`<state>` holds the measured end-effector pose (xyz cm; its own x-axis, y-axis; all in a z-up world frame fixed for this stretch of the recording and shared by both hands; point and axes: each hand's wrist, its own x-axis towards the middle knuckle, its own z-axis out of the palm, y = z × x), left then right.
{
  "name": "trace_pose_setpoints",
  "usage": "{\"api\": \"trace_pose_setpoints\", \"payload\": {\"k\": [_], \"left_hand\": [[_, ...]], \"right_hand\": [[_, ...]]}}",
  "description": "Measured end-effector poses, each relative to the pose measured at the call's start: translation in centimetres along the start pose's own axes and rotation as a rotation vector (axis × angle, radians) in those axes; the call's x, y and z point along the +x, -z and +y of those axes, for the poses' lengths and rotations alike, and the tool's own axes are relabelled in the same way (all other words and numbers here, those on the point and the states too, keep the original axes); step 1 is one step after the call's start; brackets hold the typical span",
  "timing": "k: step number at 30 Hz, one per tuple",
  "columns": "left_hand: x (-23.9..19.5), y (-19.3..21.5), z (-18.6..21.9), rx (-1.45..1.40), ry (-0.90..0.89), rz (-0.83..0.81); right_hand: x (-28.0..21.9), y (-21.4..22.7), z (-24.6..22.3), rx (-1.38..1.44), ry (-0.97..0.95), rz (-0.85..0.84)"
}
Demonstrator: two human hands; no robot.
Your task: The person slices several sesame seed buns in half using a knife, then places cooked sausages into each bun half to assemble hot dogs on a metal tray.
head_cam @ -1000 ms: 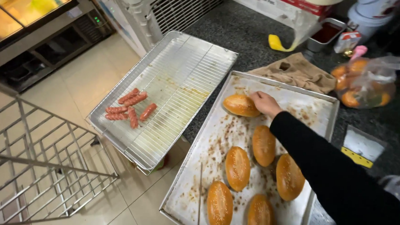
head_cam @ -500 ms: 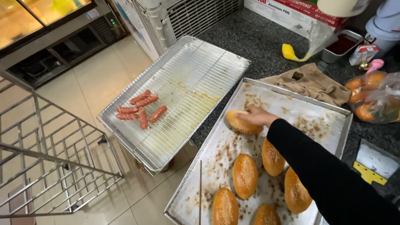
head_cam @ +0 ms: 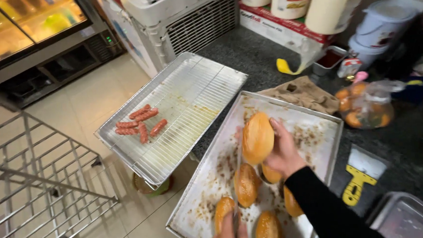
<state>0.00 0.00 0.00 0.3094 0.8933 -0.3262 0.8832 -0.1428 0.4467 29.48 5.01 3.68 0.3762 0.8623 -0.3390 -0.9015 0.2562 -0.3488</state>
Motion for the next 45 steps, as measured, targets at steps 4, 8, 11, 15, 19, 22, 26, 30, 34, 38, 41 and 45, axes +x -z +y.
{"api": "trace_pose_setpoints", "payload": {"k": [4, 8, 11, 15, 19, 22, 26, 30, 34, 38, 41, 45], "left_hand": [[-1.7, 5.5, 7.4, 0.043, -0.282, -0.186], [-3.3, 4.8, 9.9, 0.062, -0.298, -0.196], [-3.9, 3.9, 9.7, 0.105, -0.343, -0.125], [-4.5, 3.1, 8.9, 0.161, -0.358, -0.089], [-5.3, 3.8, 9.1, 0.15, -0.316, -0.126], [-5.6, 4.3, 9.2, 0.142, -0.32, -0.145], [-6.0, 4.0, 8.7, 0.125, -0.311, -0.132], [-6.3, 4.3, 8.7, 0.153, -0.292, -0.179], [-6.7, 6.0, 10.0, 0.106, -0.28, -0.245], [-6.5, 1.4, 7.6, 0.146, -0.293, -0.163], [-6.9, 3.0, 8.3, 0.155, -0.274, -0.181], [-6.9, 5.8, 10.0, 0.106, -0.313, -0.193]], "right_hand": [[-4.7, 0.0, 2.4, 0.023, -0.07, 0.039], [-8.2, -0.7, 3.7, 0.011, -0.028, 0.099], [-9.1, -0.9, 4.2, 0.033, -0.027, 0.083], [-9.7, -1.2, 4.9, 0.022, 0.016, 0.074], [-10.0, -1.1, 5.5, 0.019, 0.014, -0.061], [-9.8, -0.4, 5.7, 0.083, -0.028, -0.021], [-9.5, 0.1, 6.0, 0.056, -0.046, -0.004], [-8.9, 2.0, 6.2, 0.019, -0.167, 0.043], [-9.2, 1.8, 6.0, 0.045, -0.135, -0.04], [-8.7, 1.2, 5.0, 0.063, -0.088, 0.091], [-9.3, 0.7, 5.3, 0.025, -0.049, 0.137], [-9.5, 0.9, 5.6, -0.025, -0.052, 0.044]]}}
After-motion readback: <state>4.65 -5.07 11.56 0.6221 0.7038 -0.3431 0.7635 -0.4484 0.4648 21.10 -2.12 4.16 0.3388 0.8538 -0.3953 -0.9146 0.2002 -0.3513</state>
